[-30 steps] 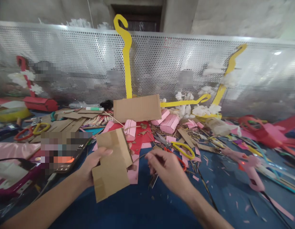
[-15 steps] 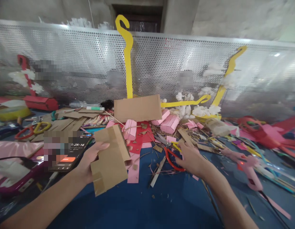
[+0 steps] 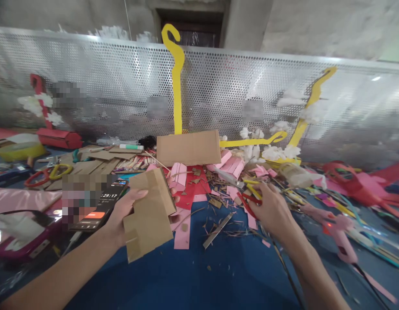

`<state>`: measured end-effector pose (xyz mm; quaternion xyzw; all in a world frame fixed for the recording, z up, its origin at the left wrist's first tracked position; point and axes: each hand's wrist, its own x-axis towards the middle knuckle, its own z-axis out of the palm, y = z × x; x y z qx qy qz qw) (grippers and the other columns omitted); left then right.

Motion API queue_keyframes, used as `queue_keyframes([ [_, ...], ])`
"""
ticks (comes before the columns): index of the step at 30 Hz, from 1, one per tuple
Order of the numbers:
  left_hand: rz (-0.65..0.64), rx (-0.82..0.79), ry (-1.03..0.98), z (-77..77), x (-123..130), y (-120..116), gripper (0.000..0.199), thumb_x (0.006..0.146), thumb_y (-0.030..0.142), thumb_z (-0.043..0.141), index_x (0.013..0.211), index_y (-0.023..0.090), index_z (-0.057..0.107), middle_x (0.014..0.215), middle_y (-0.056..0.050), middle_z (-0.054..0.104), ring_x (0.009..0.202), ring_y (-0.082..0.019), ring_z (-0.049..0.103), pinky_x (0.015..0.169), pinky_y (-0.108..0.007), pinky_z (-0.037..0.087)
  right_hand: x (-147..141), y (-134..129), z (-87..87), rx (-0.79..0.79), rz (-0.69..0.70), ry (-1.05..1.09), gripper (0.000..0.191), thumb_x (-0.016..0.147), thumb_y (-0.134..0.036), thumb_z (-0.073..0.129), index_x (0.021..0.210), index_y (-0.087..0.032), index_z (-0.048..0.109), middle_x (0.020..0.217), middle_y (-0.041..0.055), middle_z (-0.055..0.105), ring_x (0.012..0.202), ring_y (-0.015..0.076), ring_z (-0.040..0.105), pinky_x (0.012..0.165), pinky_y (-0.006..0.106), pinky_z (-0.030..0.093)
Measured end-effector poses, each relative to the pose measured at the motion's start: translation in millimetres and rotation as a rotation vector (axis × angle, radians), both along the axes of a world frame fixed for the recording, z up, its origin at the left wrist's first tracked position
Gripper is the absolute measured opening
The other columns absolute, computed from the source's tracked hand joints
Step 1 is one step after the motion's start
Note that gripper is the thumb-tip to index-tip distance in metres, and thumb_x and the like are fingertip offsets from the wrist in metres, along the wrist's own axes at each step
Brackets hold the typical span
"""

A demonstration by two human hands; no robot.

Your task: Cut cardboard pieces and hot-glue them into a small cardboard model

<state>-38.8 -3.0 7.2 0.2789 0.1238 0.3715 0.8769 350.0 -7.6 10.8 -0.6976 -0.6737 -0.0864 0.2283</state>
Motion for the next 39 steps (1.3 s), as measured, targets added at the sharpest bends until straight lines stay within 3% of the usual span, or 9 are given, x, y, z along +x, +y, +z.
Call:
queue_keyframes([
  [4,0.015,-0.053,-0.01,0.5,0,-1,0.041,0.088,0.041,0.062,0.115,0.012,0.073,0.109,-0.017,0.08,0.112,-0.039,0.074,0.111,-0.062,0.046,-19,-10,14.9,0.243,0.077,0.105,0.026,0.082,-0.038,0.064,0.102,-0.022,0.063,0.098,0.0101,0.071,0.086,0.0289,0.07,0.076,0.037,0.055],
  [7,0.018,-0.105,0.002,-1.0,-1,0,0.047,0.087,0.046,0.063,0.119,0.012,0.071,0.11,-0.019,0.079,0.121,-0.042,0.069,0.114,-0.063,0.041,-37,-19,17.5,0.353,0.237,0.06,0.025,0.084,-0.028,0.065,0.108,-0.024,0.06,0.112,0.0104,0.068,0.104,0.0305,0.068,0.088,0.04,0.054],
  [12,0.077,-0.07,0.003,2.2,-2,1,0.045,0.087,0.043,0.063,0.122,0.015,0.069,0.113,-0.018,0.079,0.115,-0.039,0.073,0.111,-0.06,0.045,-43,-21,10.7,0.443,0.346,-0.12,0.028,0.085,-0.027,0.066,0.112,-0.022,0.058,0.116,0.0151,0.062,0.115,0.0378,0.058,0.096,0.051,0.05],
  [19,0.049,-0.043,0.038,9.2,2,-2,0.044,0.084,0.044,0.066,0.117,0.015,0.07,0.105,-0.018,0.08,0.104,-0.041,0.076,0.1,-0.061,0.053,-40,-28,11.4,0.544,0.475,-0.292,0.029,0.094,-0.034,0.068,0.118,-0.022,0.056,0.112,0.0145,0.06,0.11,0.037,0.059,0.094,0.052,0.049],
  [25,0.121,-0.107,0.2,-0.2,-1,0,0.053,0.083,0.046,0.068,0.125,0.013,0.068,0.106,-0.019,0.081,0.098,-0.039,0.078,0.089,-0.052,0.059,-51,-35,8.1,0.575,0.486,-0.342,0.024,0.092,-0.032,0.072,0.113,-0.02,0.066,0.109,0.0128,0.063,0.106,0.0343,0.061,0.093,0.048,0.05],
  [34,-0.021,-0.014,0.058,5.5,13,-9,0.042,0.087,0.042,0.061,0.121,0.018,0.07,0.105,-0.016,0.08,0.104,-0.038,0.075,0.096,-0.057,0.054,-62,-38,7.2,0.65,0.498,-0.342,0.015,0.093,-0.028,0.075,0.106,-0.023,0.069,0.107,0.0101,0.066,0.099,0.0289,0.064,0.091,0.043,0.051],
  [39,-0.129,0.008,0.066,0.4,12,-8,0.044,0.088,0.049,0.06,0.116,0.016,0.072,0.106,-0.018,0.08,0.103,-0.041,0.076,0.098,-0.06,0.051,-65,-41,4.6,0.706,0.467,-0.322,0.017,0.09,-0.022,0.079,0.103,-0.026,0.068,0.103,0.0082,0.068,0.095,0.0277,0.065,0.087,0.042,0.052],
])
